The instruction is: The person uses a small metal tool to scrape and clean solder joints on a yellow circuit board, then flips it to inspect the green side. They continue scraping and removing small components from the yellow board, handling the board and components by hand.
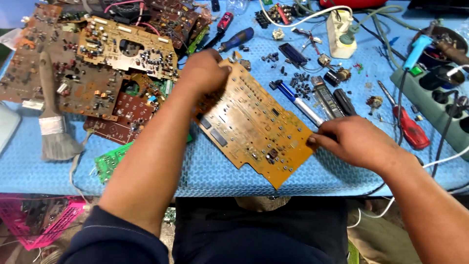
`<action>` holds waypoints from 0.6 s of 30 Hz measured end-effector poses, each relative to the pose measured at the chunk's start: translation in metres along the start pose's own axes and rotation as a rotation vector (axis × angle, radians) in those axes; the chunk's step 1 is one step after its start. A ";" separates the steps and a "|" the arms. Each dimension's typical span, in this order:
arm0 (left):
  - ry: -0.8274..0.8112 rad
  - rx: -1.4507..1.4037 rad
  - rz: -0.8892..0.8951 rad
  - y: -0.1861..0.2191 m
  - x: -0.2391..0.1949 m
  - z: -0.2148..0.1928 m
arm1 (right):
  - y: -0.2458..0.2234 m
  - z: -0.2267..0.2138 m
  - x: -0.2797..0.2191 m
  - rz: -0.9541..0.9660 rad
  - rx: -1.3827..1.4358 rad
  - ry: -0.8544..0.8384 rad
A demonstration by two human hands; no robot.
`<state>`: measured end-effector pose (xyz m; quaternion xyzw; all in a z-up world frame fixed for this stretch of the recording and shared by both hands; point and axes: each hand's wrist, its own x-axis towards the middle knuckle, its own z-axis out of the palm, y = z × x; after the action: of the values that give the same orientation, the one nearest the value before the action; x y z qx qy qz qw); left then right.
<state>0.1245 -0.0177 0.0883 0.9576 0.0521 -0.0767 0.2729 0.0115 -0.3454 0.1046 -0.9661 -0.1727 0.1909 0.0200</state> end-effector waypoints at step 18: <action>0.383 -0.827 0.013 -0.022 -0.140 0.005 | 0.023 0.035 0.047 -0.199 1.193 0.749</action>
<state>-0.0171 -0.0100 0.0976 0.7652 0.1219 0.1307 0.6184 0.0466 -0.3519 0.0529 -0.7709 -0.1077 -0.0948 0.6206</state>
